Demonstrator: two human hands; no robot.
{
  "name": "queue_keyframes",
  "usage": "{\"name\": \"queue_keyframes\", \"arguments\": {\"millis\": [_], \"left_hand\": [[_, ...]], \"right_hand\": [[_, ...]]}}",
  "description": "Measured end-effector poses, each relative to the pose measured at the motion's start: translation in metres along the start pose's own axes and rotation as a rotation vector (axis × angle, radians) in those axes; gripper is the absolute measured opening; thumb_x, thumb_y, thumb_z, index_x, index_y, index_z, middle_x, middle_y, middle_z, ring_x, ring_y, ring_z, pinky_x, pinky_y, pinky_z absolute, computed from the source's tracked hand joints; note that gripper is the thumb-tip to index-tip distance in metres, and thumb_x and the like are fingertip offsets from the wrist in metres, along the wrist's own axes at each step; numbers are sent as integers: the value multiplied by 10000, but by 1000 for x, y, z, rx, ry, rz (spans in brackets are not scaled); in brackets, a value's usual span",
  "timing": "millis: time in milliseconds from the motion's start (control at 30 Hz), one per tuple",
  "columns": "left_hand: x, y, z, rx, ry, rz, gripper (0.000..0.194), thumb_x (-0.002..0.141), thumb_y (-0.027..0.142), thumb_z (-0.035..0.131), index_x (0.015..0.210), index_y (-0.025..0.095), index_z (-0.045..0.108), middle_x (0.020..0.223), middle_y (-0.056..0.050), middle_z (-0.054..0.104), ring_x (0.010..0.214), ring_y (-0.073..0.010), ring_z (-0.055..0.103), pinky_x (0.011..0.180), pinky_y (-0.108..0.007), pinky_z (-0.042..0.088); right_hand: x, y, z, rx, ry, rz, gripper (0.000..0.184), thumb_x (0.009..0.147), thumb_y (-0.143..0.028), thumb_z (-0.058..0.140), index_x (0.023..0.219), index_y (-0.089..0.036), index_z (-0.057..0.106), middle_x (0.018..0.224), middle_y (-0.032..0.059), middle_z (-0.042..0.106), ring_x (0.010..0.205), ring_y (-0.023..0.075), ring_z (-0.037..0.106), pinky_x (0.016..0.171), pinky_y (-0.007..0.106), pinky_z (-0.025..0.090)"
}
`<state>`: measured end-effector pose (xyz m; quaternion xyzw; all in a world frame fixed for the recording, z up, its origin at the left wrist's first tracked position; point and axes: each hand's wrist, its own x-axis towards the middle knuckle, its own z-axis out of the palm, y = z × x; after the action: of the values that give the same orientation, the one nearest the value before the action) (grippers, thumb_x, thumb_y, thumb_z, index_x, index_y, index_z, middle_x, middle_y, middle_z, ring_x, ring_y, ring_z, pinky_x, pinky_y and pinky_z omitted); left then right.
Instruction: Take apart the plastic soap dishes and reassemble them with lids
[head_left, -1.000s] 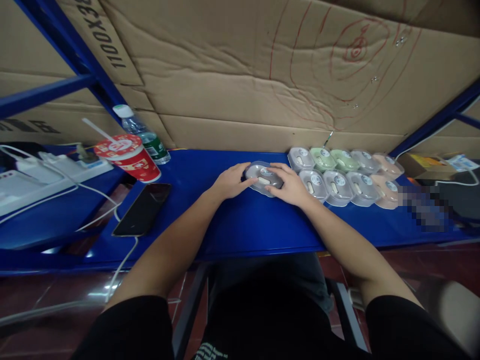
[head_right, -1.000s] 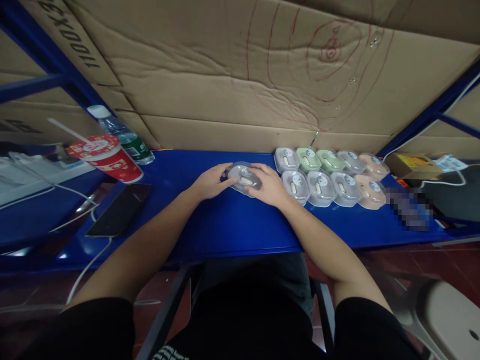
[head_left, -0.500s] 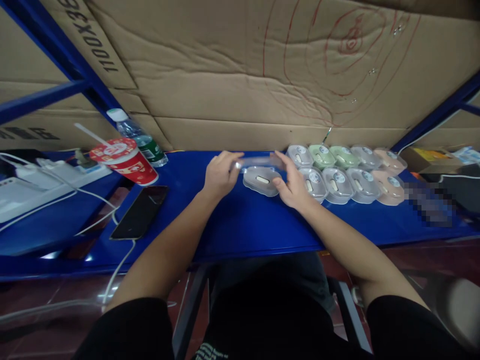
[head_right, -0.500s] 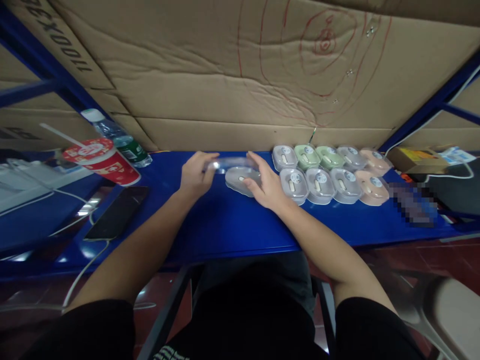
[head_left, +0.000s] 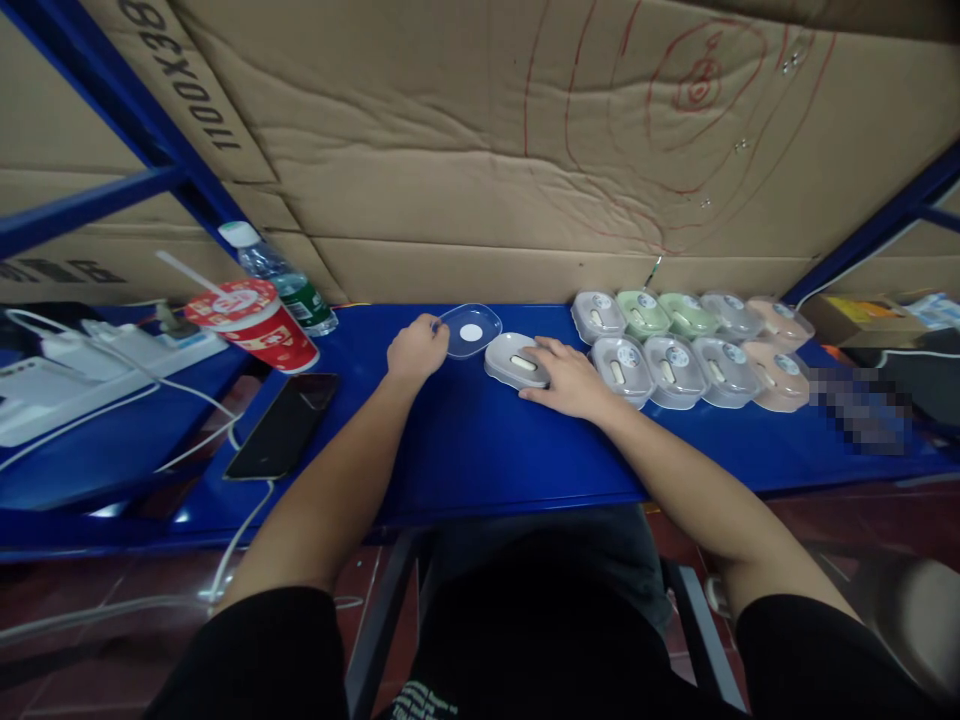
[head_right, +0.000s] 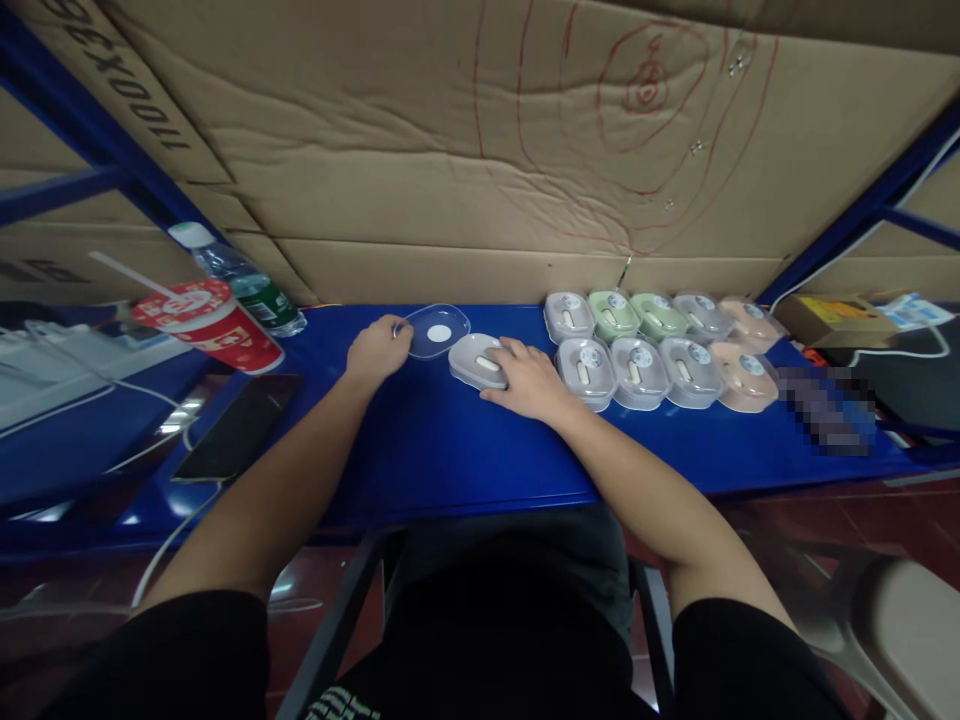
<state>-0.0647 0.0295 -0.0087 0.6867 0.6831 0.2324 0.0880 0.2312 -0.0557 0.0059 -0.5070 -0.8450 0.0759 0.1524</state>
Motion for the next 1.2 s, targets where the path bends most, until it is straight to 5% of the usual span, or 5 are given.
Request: {"name": "queue_keyframes", "arguments": {"millis": [133,367,600,933,1200], "left_hand": [[-7,11,-2,73,-77,-112,506,994,618,567,1195,202,773,1376,-228,688,1170,-439,730,1020,-596,571],[-14,22,0,-15,142,221,477,1015,507,585,1327,181,742,1383,-183,709,1343,-389,621,1193,-553,470],[-24,32,-3,-176,32,597,622,1026,648,576,1447,196,650,1467,-146,699,1365,-349,618,1207,-533,458],[-38,44,5,-104,-151,519,1066,801,635,879,1673,223,426,1675,-182,533,1516,-440,508,1266,-612,375],[-36,45,-2,-89,5,529,511,966,270,687,1475,257,653,1493,-97,707,1387,-329,626,1196,-506,425]], "right_hand": [[1,-5,-4,67,60,-3,659,930,-521,805,1496,-223,648,1627,182,570,1491,413,565,1236,628,476],[1,0,2,175,252,-11,562,994,-585,702,1445,-250,692,1529,125,645,1421,363,612,1233,576,494],[5,6,6,304,428,-70,569,995,-681,673,1382,-270,748,1399,124,720,1350,350,652,1193,592,519],[6,1,3,267,420,-13,447,932,-593,802,1232,-264,821,1275,98,795,1257,340,689,1150,567,532],[3,-6,-1,383,552,-15,533,958,-698,704,1275,-271,748,1263,112,773,1193,325,712,1064,534,575]]}}
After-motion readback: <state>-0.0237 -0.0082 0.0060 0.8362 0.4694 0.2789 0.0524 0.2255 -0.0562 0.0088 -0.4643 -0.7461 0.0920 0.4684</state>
